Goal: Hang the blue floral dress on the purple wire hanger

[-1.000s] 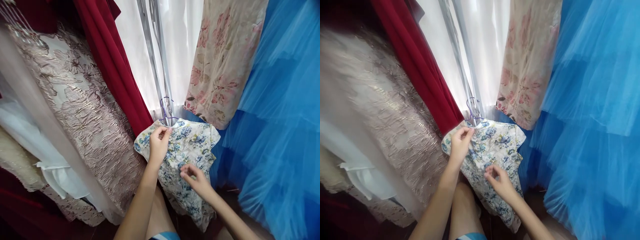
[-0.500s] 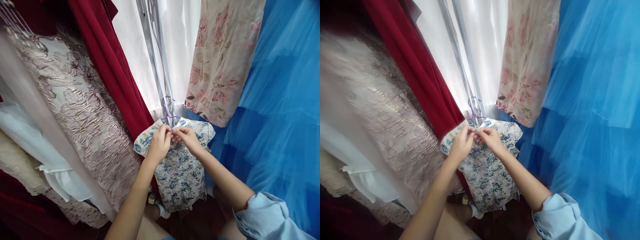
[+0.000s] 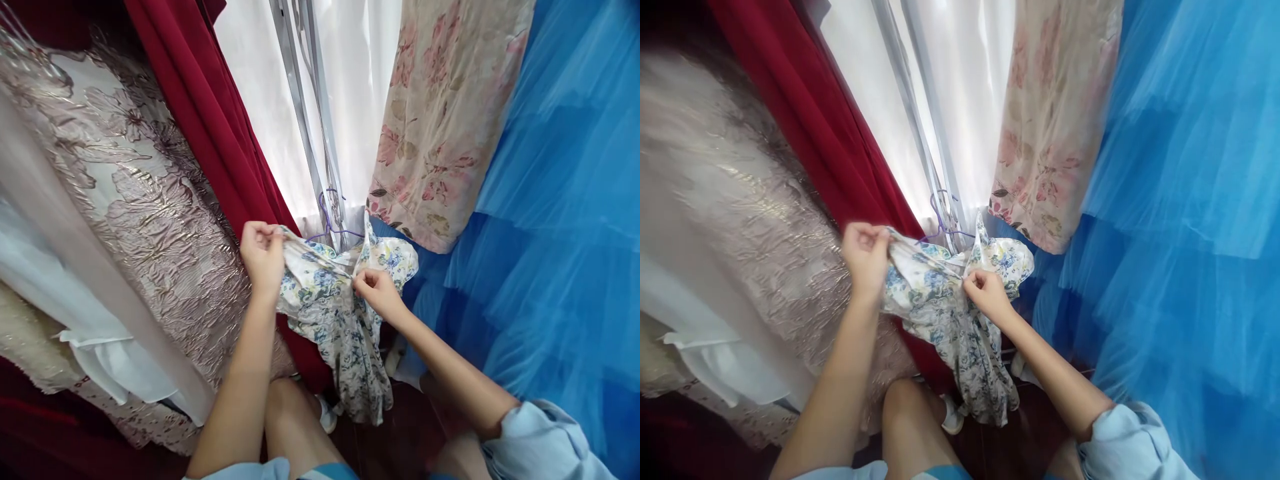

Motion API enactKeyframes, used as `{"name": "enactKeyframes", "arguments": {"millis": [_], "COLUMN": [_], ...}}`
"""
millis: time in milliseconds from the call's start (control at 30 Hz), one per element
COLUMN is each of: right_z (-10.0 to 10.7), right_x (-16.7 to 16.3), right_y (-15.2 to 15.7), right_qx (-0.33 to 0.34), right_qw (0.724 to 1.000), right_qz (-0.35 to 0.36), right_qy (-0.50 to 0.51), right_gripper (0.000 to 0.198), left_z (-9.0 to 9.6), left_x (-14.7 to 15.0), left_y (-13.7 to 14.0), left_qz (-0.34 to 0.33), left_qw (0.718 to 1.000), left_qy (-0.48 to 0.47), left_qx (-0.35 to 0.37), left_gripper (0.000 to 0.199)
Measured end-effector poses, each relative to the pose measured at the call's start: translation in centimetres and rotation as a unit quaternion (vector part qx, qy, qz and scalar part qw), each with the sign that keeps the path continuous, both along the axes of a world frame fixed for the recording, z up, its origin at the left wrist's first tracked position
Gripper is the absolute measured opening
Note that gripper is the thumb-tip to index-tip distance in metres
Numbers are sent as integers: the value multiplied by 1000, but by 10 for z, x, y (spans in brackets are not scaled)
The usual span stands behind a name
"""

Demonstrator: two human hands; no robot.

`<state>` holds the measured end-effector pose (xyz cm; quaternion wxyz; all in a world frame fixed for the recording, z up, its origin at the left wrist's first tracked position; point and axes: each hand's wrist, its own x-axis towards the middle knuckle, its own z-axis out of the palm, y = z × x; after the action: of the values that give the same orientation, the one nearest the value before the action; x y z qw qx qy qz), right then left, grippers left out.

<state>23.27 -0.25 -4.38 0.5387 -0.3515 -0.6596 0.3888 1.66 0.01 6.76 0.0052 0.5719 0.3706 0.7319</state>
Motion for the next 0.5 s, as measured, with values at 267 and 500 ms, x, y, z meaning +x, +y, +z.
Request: {"name": "enactKeyframes", "arguments": {"millis": [267, 500], "right_z": [-54, -70], "right_x": [13, 38], "right_y": [-30, -23], "right_qx": [6, -6], "right_qw": [979, 934], "right_qz": [50, 84], "right_qy": [-195, -348], "right_gripper": [19, 17], "left_z": [-90, -128], "left_x": [-90, -59], "left_y": [-6, -33], "left_qz": [169, -24], "left_qw": [959, 915], "left_qy": [41, 140], "left_qx": [-225, -377], "left_gripper": [9, 9]}}
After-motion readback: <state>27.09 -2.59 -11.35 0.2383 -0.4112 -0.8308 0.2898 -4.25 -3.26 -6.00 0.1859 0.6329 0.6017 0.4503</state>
